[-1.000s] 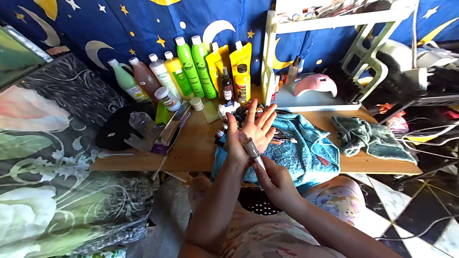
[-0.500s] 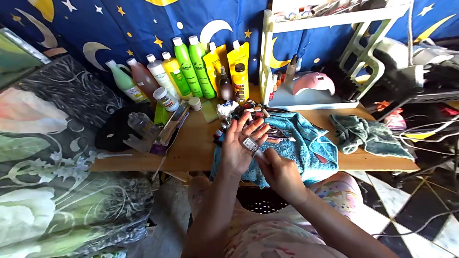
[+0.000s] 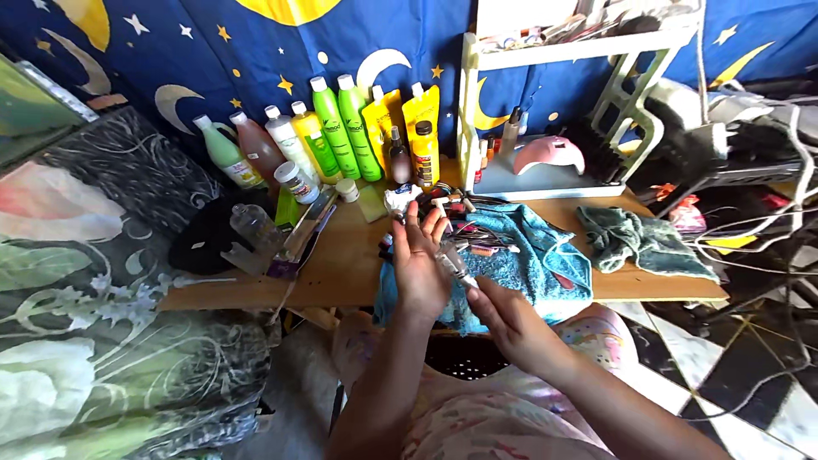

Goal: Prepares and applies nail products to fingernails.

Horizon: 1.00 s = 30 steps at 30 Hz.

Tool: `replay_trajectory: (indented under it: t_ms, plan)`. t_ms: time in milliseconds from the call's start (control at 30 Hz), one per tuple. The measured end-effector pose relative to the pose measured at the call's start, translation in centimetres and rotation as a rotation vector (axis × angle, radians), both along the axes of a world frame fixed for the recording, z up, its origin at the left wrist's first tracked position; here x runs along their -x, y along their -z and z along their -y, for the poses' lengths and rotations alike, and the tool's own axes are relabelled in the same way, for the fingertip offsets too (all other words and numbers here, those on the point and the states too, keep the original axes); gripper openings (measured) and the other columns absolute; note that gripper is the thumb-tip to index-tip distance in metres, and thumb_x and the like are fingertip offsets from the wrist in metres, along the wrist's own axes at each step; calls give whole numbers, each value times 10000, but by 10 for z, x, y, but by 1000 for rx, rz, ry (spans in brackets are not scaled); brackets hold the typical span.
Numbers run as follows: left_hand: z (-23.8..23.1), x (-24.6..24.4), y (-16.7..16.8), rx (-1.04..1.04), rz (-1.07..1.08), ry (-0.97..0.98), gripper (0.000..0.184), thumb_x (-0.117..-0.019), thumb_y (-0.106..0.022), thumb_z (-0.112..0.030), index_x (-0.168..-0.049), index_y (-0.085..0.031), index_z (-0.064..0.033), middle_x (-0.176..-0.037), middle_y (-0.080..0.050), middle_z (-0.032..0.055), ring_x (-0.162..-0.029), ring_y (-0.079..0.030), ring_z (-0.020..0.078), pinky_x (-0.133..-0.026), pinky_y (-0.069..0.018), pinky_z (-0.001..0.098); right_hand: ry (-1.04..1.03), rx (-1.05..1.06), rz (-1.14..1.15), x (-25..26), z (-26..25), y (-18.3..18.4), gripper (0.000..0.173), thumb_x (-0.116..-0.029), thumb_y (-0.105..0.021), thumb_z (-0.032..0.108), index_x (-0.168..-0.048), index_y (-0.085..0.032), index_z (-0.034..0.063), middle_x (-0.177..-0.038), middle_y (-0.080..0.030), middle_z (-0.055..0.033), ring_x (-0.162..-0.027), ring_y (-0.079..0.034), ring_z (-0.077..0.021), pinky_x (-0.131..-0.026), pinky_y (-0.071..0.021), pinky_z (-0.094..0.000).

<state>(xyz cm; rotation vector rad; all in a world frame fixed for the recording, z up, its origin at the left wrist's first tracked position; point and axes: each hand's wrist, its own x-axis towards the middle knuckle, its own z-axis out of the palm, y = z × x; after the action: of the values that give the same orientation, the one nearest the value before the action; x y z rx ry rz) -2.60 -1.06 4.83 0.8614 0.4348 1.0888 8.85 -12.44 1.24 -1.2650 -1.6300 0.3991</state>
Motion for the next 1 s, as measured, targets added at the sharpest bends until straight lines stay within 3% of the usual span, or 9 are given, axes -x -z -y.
replay_trajectory:
  t_ms: [100, 167, 267, 400, 500, 633, 733, 867, 1000]
  plan:
    - [-2, 3, -1, 78, 94, 13, 854, -938, 53, -761, -1646, -156, -331, -1692, -235, 17, -1559, -195, 270, -1198, -211, 606, 62, -381, -74, 3, 12, -1, 461, -1127, -271, 432, -1084, -571, 85, -756, -580, -14, -654, -588, -72, -601, -532, -259]
    - [0, 4, 2, 67, 108, 75, 886, -902, 68, -801, -1645, -128, -360, -1710, -171, -23, -1576, -126, 247, -1207, -175, 613, 82, -324, 34, 13, 10, 24, 420, -1126, -296, 400, -1042, -572, 94, -733, -568, -15, -647, -594, -107, -616, -542, -301]
    - [2, 7, 2, -3, 92, 127, 857, -911, 45, -800, -1644, -104, -381, -1718, -125, -47, -1582, -85, 224, -1222, -144, 597, 78, -142, 113, 20, 7, 32, 434, -1106, -375, 362, -1001, -619, 19, -593, -559, -38, -489, -573, -136, -458, -508, -336]
    - [-4, 7, 10, -60, 72, 134, 899, -899, 30, -817, -1654, -49, -336, -1726, -79, -7, -1584, -42, 248, -1217, -128, 614, -2, -317, -82, 3, 8, 28, 403, -1123, -289, 437, -1116, -547, 127, -702, -525, 15, -597, -547, -70, -565, -507, -267]
    - [0, 4, 12, -79, 96, 222, 849, -923, -41, -813, -1650, -43, -376, -1728, -34, -63, -1587, -6, 191, -1252, -94, 549, 15, -177, 143, -2, -1, 35, 409, -1109, -367, 365, -1019, -599, 41, -584, -531, -27, -483, -549, -119, -450, -488, -319]
    - [-4, -1, 23, -1, 89, 168, 897, -915, -23, -818, -1658, -40, -315, -1729, -57, 18, -1587, -9, 261, -1219, -82, 645, 14, -321, 21, -9, 9, 24, 405, -1127, -289, 415, -1021, -543, 119, -718, -529, -9, -624, -556, -87, -582, -507, -268]
    - [1, -2, 21, 24, 93, 229, 860, -930, -40, -804, -1654, -53, -342, -1729, -26, -52, -1587, 3, 193, -1247, -90, 565, 60, -173, 181, 1, 5, 36, 415, -1100, -380, 352, -974, -616, 35, -573, -543, -33, -478, -567, -135, -439, -497, -332]
    - [4, 0, 25, 30, 103, 211, 888, -927, -34, -805, -1657, -95, -302, -1725, -92, 7, -1586, -42, 248, -1227, -118, 602, 41, -277, 27, -4, 13, 34, 403, -1126, -282, 431, -1051, -537, 127, -737, -538, 0, -643, -569, -75, -606, -521, -262]
    - [3, -2, 19, 79, 148, 243, 844, -936, -30, -788, -1653, -78, -346, -1728, -50, -45, -1587, 16, 208, -1239, -53, 586, 25, -145, 218, 4, 11, 42, 397, -1101, -384, 361, -999, -604, 46, -588, -553, -29, -485, -581, -144, -445, -510, -344]
